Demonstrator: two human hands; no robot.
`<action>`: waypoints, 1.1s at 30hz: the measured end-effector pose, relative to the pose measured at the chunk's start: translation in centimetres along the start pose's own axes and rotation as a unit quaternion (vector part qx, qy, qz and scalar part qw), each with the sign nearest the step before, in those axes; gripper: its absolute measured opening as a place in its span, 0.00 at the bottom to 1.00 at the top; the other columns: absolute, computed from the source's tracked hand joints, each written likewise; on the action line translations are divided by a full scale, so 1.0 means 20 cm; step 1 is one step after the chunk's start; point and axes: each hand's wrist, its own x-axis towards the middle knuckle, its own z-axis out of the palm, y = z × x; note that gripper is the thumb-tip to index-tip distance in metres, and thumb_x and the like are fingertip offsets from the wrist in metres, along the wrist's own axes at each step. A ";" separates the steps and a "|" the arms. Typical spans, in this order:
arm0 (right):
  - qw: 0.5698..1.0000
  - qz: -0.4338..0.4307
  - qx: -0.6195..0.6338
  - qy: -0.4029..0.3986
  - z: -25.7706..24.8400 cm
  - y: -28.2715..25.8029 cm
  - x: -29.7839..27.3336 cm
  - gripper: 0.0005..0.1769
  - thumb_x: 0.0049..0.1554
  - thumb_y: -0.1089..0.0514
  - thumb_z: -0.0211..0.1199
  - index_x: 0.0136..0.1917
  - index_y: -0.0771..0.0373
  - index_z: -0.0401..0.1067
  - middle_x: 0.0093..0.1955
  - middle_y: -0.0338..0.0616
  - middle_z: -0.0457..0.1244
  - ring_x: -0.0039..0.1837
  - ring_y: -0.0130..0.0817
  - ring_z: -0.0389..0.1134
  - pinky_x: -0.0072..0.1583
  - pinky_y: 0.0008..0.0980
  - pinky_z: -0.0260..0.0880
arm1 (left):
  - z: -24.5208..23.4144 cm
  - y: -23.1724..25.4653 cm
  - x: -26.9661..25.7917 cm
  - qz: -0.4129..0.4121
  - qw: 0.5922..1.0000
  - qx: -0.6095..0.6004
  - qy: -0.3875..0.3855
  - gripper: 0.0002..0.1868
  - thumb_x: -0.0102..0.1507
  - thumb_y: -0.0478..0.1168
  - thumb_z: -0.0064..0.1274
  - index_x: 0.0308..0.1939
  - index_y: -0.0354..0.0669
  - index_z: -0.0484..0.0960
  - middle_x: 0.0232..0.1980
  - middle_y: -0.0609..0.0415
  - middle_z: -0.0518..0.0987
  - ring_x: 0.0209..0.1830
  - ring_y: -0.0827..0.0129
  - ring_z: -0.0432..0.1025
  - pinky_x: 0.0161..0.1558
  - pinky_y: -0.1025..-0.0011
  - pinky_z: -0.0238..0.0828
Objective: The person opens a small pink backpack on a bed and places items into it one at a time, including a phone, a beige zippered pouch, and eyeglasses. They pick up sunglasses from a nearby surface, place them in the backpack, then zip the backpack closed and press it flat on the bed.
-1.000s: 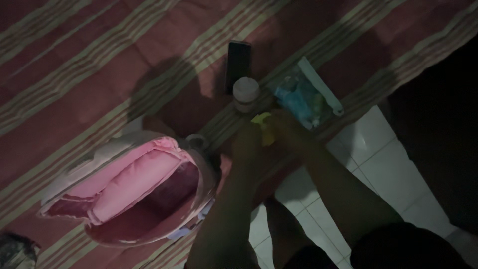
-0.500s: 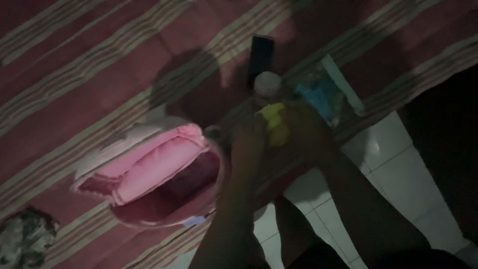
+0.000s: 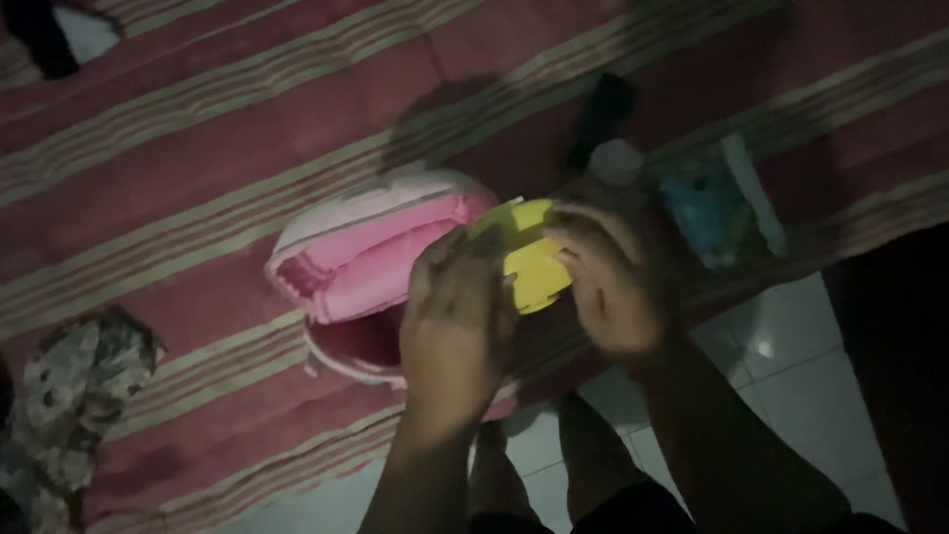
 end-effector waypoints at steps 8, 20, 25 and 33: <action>0.987 0.105 0.030 -0.115 0.30 -0.12 -0.05 0.18 0.62 0.68 0.57 0.65 0.63 0.70 0.66 0.51 0.65 0.63 0.42 0.71 0.59 0.35 0.74 | -0.15 -0.19 -0.24 -0.059 0.998 0.005 -0.025 0.20 0.55 0.28 0.54 0.52 0.31 0.79 0.55 0.40 0.80 0.64 0.38 0.69 0.63 0.54 0.69; 0.971 -0.076 -0.168 -0.150 0.52 0.06 -0.15 0.12 0.55 0.62 0.65 0.52 0.64 0.72 0.50 0.49 0.65 0.54 0.48 0.67 0.53 0.50 0.66 | 0.15 -0.51 -0.42 -0.086 0.981 0.102 -0.141 0.12 0.55 0.38 0.59 0.42 0.45 0.79 0.46 0.50 0.80 0.54 0.52 0.73 0.50 0.55 0.73; 0.961 -0.090 -0.184 -0.188 0.63 0.22 -0.21 0.20 0.44 0.56 0.67 0.52 0.62 0.74 0.47 0.46 0.65 0.53 0.47 0.65 0.56 0.51 0.63 | 0.31 -0.60 -0.44 -0.171 0.947 0.105 -0.251 0.24 0.57 0.51 0.60 0.49 0.39 0.76 0.48 0.44 0.77 0.51 0.49 0.75 0.42 0.54 0.77; 0.913 -0.091 -0.339 -0.206 0.79 0.32 -0.22 0.05 0.50 0.52 0.64 0.42 0.50 0.76 0.42 0.38 0.66 0.52 0.41 0.66 0.57 0.47 0.62 | 0.41 -0.68 -0.42 -0.220 0.917 0.091 -0.320 0.16 0.62 0.37 0.49 0.54 0.45 0.77 0.55 0.40 0.76 0.54 0.44 0.74 0.49 0.49 0.75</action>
